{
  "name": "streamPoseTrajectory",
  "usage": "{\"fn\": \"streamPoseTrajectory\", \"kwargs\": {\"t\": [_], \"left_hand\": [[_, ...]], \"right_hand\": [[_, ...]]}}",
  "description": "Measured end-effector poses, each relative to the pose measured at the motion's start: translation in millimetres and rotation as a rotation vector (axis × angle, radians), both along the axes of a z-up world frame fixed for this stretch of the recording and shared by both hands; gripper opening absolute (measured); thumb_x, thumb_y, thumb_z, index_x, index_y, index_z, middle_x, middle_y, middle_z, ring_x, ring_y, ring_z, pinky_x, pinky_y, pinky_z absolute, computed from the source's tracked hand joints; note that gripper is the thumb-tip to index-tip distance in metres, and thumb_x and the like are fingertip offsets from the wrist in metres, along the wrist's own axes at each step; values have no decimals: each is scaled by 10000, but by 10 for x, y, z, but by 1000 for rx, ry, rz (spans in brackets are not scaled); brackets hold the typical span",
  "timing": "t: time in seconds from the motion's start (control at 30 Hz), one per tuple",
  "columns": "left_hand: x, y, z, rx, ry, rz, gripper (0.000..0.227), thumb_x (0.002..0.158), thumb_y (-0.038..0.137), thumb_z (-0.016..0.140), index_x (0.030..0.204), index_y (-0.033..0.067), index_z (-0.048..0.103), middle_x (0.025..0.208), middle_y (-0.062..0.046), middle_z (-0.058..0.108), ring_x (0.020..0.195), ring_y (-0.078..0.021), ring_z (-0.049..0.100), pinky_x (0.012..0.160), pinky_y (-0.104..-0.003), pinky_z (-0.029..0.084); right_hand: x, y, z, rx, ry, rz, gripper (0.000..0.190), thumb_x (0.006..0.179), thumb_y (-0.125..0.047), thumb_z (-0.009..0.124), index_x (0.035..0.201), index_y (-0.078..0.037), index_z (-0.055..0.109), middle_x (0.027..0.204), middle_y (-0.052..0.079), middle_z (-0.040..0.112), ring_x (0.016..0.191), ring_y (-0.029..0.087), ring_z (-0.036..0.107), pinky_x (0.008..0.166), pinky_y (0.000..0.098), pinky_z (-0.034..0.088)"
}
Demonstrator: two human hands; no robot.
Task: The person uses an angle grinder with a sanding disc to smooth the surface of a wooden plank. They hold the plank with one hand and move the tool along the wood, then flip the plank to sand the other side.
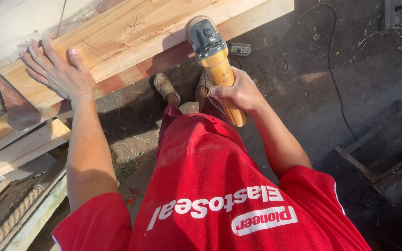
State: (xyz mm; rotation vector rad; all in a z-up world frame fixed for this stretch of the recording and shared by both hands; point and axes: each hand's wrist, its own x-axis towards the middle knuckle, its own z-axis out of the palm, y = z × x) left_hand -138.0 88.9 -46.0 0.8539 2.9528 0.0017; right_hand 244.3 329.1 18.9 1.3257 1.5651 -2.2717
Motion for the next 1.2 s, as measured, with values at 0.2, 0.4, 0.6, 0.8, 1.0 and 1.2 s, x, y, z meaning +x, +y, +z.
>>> {"fn": "streamPoseTrajectory", "kwargs": {"t": [0.2, 0.4, 0.6, 0.8, 1.0, 1.2], "left_hand": [[-67, -35, -119, 11, 29, -40, 728, 1156, 639, 214, 1628, 127, 428, 1674, -164, 307, 1551, -474, 111, 1245, -669, 90], [-78, -28, -136, -14, -2, -3, 712, 1156, 637, 227, 1629, 139, 417, 1675, -145, 304, 1549, -468, 106, 1253, -655, 74], [-52, -15, -52, -23, 3, -9, 687, 1165, 610, 252, 1637, 138, 410, 1675, -142, 302, 1557, -460, 108, 1256, -648, 74], [-53, 6, -137, -16, 37, -5, 658, 1150, 594, 280, 1628, 162, 413, 1678, -120, 305, 1564, -444, 113, 1275, -635, 81], [-82, 22, -144, -16, 12, -7, 637, 1167, 536, 422, 1599, 68, 409, 1641, -250, 275, 1522, -487, 120, 1238, -643, 58], [-61, 15, 38, 22, 35, -24, 665, 1183, 564, 443, 1556, 14, 423, 1614, -314, 291, 1499, -499, 175, 1241, -645, 60]], "right_hand": [[485, 644, 104, 6, 23, -296, 314, 850, -145, 765, 1090, -16, 609, 892, 58, 660, 751, 160, 671, 711, 333, 591], [377, 405, 7, -68, 43, -247, 350, 806, -134, 785, 1069, -10, 590, 862, 65, 650, 718, 166, 663, 682, 333, 581], [336, 172, -166, -40, 95, -129, 403, 820, -121, 808, 1145, 9, 609, 929, 64, 655, 785, 149, 652, 734, 320, 566], [698, 763, 29, -39, 96, -311, 332, 880, -114, 742, 1154, 16, 607, 895, 110, 680, 760, 207, 690, 713, 361, 591], [167, 203, -3, -75, 80, -72, 376, 821, -104, 785, 1146, -17, 617, 912, 72, 669, 773, 170, 658, 718, 337, 569], [-8, -1, -146, 10, 130, 143, 410, 838, -150, 833, 1169, -13, 632, 981, 46, 668, 857, 147, 642, 794, 322, 554]]}}
